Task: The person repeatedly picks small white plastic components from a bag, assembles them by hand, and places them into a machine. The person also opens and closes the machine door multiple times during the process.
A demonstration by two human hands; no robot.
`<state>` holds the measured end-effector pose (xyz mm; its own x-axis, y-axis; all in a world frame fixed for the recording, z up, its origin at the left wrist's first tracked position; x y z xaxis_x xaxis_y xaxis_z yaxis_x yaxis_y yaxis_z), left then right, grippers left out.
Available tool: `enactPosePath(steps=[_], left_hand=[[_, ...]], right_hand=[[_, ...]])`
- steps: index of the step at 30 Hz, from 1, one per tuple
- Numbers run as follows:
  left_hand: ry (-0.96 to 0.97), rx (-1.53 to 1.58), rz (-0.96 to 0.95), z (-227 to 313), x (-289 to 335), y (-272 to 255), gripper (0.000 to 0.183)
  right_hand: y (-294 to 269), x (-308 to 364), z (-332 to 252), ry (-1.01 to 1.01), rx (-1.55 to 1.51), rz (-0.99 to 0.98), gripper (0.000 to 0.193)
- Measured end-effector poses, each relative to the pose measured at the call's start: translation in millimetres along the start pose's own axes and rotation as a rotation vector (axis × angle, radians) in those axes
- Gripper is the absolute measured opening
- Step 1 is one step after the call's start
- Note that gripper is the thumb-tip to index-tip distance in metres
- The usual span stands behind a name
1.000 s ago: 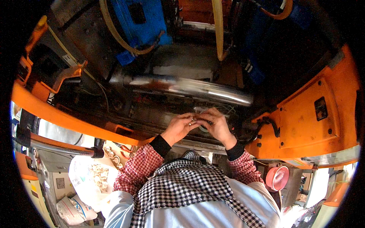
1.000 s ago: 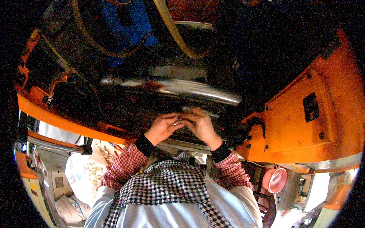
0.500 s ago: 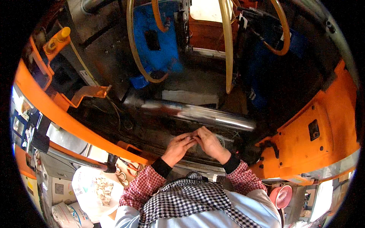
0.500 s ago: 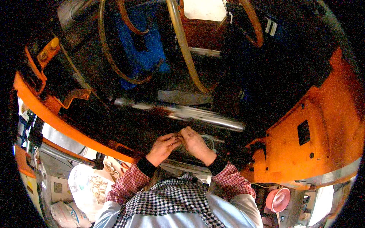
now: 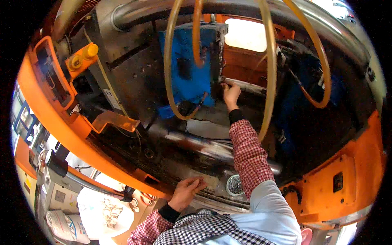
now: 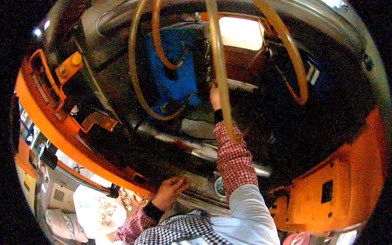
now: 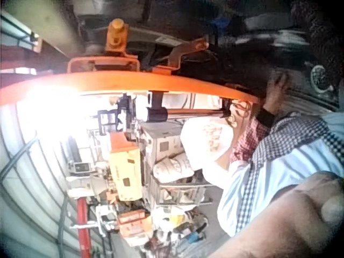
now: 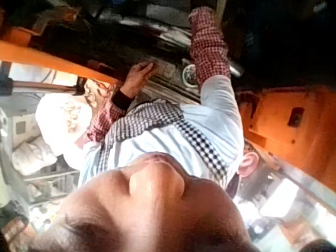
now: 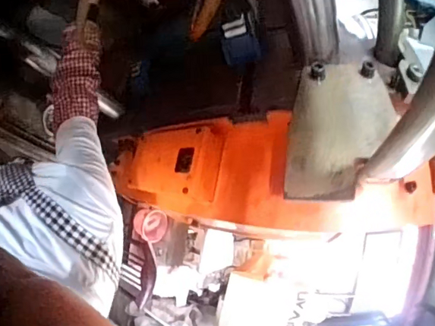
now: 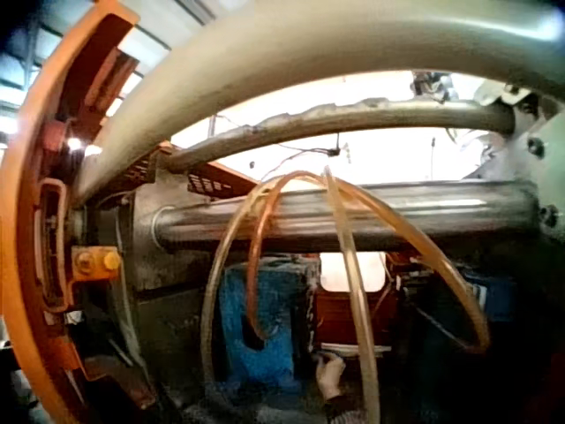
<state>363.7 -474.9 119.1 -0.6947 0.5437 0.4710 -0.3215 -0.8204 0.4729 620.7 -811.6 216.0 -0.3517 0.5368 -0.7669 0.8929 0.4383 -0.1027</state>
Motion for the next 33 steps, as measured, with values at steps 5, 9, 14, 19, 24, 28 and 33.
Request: enactPosePath(steps=[5, 9, 14, 19, 24, 28, 33], left_hand=[[0.0, 0.007, 0.085, 3, 7, -14, 0.029], [0.023, 0.035, 0.094, 1, 5, -20, 0.029], [0.02, 0.029, 0.059, -3, 0, -22, 0.029], [0.039, -0.038, 0.115, 4, 8, -22, 0.029], [0.117, 0.023, -0.011, 0, -9, -19, 0.025], [0.174, 0.069, 0.08, 14, -12, -21, 0.018], [0.343, -0.195, 0.06, 26, -27, -5, 0.026]], right_hand=[[30, -14, -9, 0.063, 0.156, 0.007, 0.023], [35, -15, -12, 0.05, 0.108, -0.036, 0.034], [39, -16, -9, 0.057, 0.171, -0.049, 0.036], [45, 1, -41, 0.174, 0.228, -0.179, 0.042], [32, -8, 18, 0.376, -0.253, -0.319, 0.043], [-42, 41, -127, -0.121, -0.192, -0.491, 0.037], [-120, 182, -216, -0.251, -0.206, -1.019, 0.013]])
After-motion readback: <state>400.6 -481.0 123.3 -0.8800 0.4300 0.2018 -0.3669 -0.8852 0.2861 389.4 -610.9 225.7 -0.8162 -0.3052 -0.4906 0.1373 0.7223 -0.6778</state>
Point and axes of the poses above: each hand's wrist, its own x-axis away from the middle knuckle, its own y-axis out of the palm, z = x × y, the point moved 6 cm from there along -x, towards the middle knuckle, and after that the axes turned 5 degrees about -y, right-handed, at the moved point
